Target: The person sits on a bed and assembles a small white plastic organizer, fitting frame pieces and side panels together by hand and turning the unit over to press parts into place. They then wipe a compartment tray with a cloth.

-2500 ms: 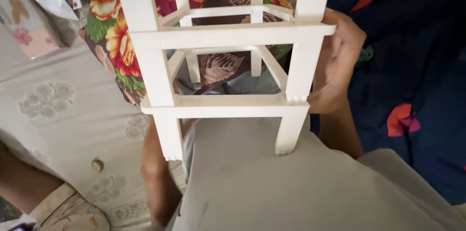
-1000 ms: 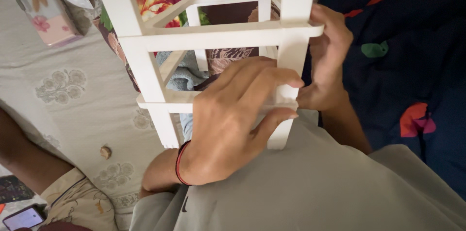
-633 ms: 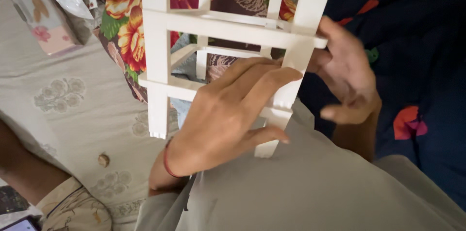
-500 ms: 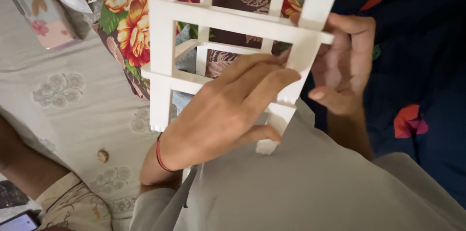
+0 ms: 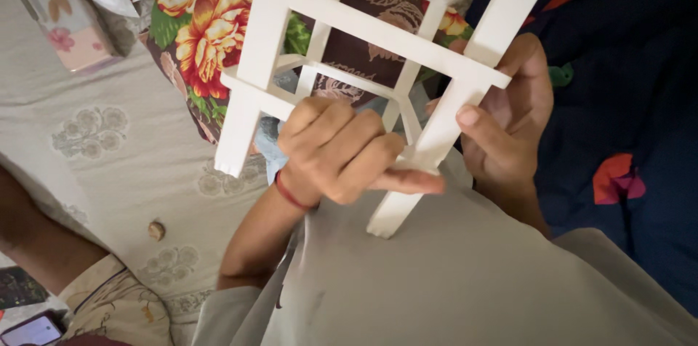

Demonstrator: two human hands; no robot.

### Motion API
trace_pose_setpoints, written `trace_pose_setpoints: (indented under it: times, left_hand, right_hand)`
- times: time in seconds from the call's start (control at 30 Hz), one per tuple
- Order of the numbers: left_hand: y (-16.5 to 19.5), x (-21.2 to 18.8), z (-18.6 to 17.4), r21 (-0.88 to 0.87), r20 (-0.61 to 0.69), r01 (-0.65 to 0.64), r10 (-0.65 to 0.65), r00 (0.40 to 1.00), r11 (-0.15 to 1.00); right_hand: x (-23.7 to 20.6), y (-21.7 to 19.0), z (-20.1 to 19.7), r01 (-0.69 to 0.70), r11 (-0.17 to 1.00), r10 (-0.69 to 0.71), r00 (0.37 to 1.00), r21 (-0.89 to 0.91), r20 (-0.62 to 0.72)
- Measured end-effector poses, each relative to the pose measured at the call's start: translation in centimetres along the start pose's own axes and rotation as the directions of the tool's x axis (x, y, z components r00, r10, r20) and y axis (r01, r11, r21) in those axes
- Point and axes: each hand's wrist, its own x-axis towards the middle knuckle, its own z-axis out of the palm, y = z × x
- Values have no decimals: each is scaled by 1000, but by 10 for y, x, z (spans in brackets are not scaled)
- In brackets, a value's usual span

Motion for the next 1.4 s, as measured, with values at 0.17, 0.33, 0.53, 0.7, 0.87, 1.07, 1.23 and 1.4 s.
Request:
trace_pose_setpoints:
  times: [0.17, 0.33, 0.53, 0.7, 0.87, 1.07, 1.23, 1.4]
  left_hand:
    - [-8, -17, 14, 87, -83, -98, 106, 991, 991]
    - [-13, -23, 24, 99, -140, -134, 147, 979, 986]
    - [-15, -24, 22, 104, -122, -146, 158, 980, 984]
    - [-17, -24, 22, 94, -122, -165, 176, 977, 982]
    - [-18, -23, 24, 93, -125, -160, 171, 977, 983]
    - [-16, -22, 20, 90, -85, -125, 132, 988, 988]
    - [-13, -10, 22, 27, -30, -107, 107, 994, 994]
    - [9, -4, 13, -148, 235, 52, -16, 972, 988]
  right_hand:
    - [-3, -2, 4, -7, 1000, 7, 1000, -21, -5]
    - [-1, -1, 6, -8, 1000, 7, 999, -20, -37]
    - [0, -2, 8, -49, 999, 50, 995, 10, -83]
    - [-2, -2, 9, -76, 995, 82, 991, 58, -105]
    - [0, -3, 10, -84, 994, 92, 988, 74, -120]
    - [0, -2, 14, -66, 997, 71, 986, 38, -148]
    - [-8, 12, 7, 114, 977, -150, 968, -179, -201]
    - [-36, 11, -16, 43, 948, -151, 934, -316, -324]
